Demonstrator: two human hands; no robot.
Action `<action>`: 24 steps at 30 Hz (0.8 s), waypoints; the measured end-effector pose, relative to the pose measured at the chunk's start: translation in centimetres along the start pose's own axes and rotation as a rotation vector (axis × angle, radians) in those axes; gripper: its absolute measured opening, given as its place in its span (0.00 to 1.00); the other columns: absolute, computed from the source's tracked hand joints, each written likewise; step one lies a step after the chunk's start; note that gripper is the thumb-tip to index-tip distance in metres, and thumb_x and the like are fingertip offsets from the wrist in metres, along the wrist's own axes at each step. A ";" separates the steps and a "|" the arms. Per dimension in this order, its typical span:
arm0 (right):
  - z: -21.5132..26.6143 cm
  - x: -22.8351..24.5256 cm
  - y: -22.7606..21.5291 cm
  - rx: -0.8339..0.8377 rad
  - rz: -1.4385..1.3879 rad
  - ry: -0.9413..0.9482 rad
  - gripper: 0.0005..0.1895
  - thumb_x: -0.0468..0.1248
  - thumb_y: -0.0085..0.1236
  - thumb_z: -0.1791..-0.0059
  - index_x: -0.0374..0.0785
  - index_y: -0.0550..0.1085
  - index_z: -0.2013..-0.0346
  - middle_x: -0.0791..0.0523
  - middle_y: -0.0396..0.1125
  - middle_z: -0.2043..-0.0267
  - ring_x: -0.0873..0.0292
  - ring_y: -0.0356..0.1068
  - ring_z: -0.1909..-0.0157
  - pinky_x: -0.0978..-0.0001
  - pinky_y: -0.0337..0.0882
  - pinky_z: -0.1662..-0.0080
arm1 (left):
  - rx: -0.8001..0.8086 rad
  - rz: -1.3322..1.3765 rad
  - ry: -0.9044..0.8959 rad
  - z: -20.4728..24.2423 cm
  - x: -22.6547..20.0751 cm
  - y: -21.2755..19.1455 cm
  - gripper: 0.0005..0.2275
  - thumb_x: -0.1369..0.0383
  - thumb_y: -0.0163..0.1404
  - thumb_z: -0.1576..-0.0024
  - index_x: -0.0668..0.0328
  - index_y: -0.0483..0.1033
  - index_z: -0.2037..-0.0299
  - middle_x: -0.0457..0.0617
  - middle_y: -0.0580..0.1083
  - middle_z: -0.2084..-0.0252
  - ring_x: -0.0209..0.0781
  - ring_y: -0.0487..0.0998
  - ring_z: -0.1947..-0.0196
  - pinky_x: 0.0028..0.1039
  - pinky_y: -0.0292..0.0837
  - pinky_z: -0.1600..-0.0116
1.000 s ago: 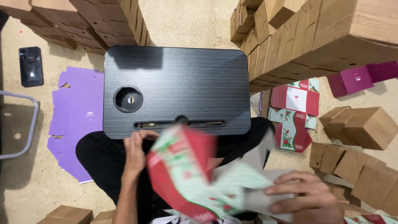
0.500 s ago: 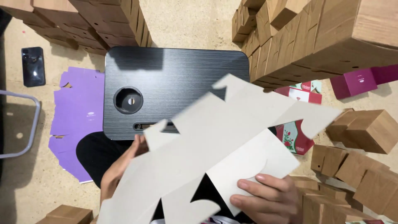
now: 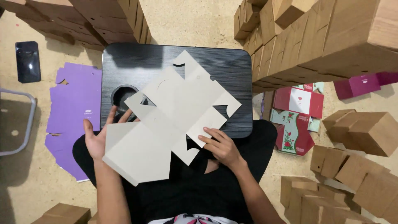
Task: The person assembles a flat-pack cardboard box by folding along pre-scored lines and tucking flaps to form a closed container. They repeat the process with a second identical box, placing the finished units aside.
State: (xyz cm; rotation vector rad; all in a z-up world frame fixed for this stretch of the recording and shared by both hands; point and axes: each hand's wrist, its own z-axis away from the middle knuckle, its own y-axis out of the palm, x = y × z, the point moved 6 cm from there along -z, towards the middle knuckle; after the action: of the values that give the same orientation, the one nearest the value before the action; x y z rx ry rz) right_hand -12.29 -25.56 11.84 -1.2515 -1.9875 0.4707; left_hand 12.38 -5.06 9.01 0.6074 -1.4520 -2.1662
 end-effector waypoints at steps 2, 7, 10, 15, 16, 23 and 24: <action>1.2 -1.0 0.2 0.014 0.020 0.087 0.15 0.35 0.50 0.45 0.40 0.74 0.75 0.59 0.77 0.50 0.48 0.75 0.44 0.49 0.73 0.44 | 0.036 0.014 -0.002 0.7 0.2 1.6 0.34 0.45 0.47 0.41 0.61 0.59 0.31 0.79 0.51 0.28 0.87 0.60 0.34 0.72 0.63 0.39; 1.1 -3.1 -0.1 0.014 -0.023 0.328 0.09 0.25 0.57 0.51 0.38 0.76 0.75 0.58 0.76 0.46 0.46 0.71 0.39 0.47 0.68 0.38 | -0.287 -0.902 -0.006 1.9 -1.6 -5.3 0.44 0.36 0.28 0.44 0.65 0.54 0.26 0.70 0.63 0.37 0.68 0.67 0.38 0.55 0.64 0.39; 0.0 -4.0 0.1 0.036 -0.035 0.449 0.08 0.23 0.56 0.52 0.36 0.75 0.74 0.55 0.74 0.43 0.45 0.66 0.34 0.49 0.63 0.33 | -0.374 -1.307 -0.003 4.2 -2.2 -5.2 0.18 0.69 0.51 0.38 0.78 0.74 0.41 0.68 0.80 0.59 0.58 0.82 0.64 0.46 0.76 0.55; -1.0 -5.9 -0.7 -0.034 -0.181 0.673 0.14 0.38 0.43 0.42 0.36 0.74 0.49 0.49 0.68 0.40 0.47 0.61 0.30 0.51 0.60 0.30 | -0.680 -1.183 0.169 6.1 -1.8 -2.8 0.18 0.66 0.53 0.41 0.72 0.76 0.44 0.57 0.78 0.52 0.44 0.78 0.59 0.29 0.73 0.59; -0.4 -5.3 -0.7 -0.033 -0.185 0.669 0.14 0.38 0.43 0.42 0.36 0.74 0.49 0.49 0.68 0.40 0.47 0.61 0.30 0.51 0.60 0.30 | -0.683 -1.182 0.175 6.3 -0.5 -2.8 0.18 0.66 0.53 0.41 0.72 0.76 0.44 0.57 0.78 0.52 0.44 0.78 0.59 0.29 0.73 0.59; 5.9 -1.3 -0.3 -0.127 -0.650 1.135 0.21 0.47 0.45 0.45 0.34 0.70 0.46 0.51 0.73 0.58 0.59 0.74 0.59 0.70 0.74 0.53 | -0.655 -0.895 0.743 10.2 9.9 -4.7 0.21 0.69 0.46 0.39 0.65 0.60 0.36 0.58 0.72 0.43 0.46 0.74 0.47 0.33 0.71 0.43; 6.2 -0.1 0.1 -0.057 -0.757 1.138 0.28 0.52 0.44 0.45 0.32 0.67 0.42 0.49 0.73 0.56 0.58 0.75 0.61 0.70 0.76 0.57 | -0.645 -0.876 0.735 10.7 12.0 -5.3 0.27 0.68 0.45 0.39 0.62 0.51 0.29 0.62 0.68 0.36 0.51 0.72 0.40 0.39 0.69 0.37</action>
State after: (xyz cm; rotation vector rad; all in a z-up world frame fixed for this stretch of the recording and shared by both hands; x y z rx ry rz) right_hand -16.81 -25.19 7.55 -0.4667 -1.2767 -0.5743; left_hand -4.18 -2.57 6.55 1.7353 -0.0404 -2.3541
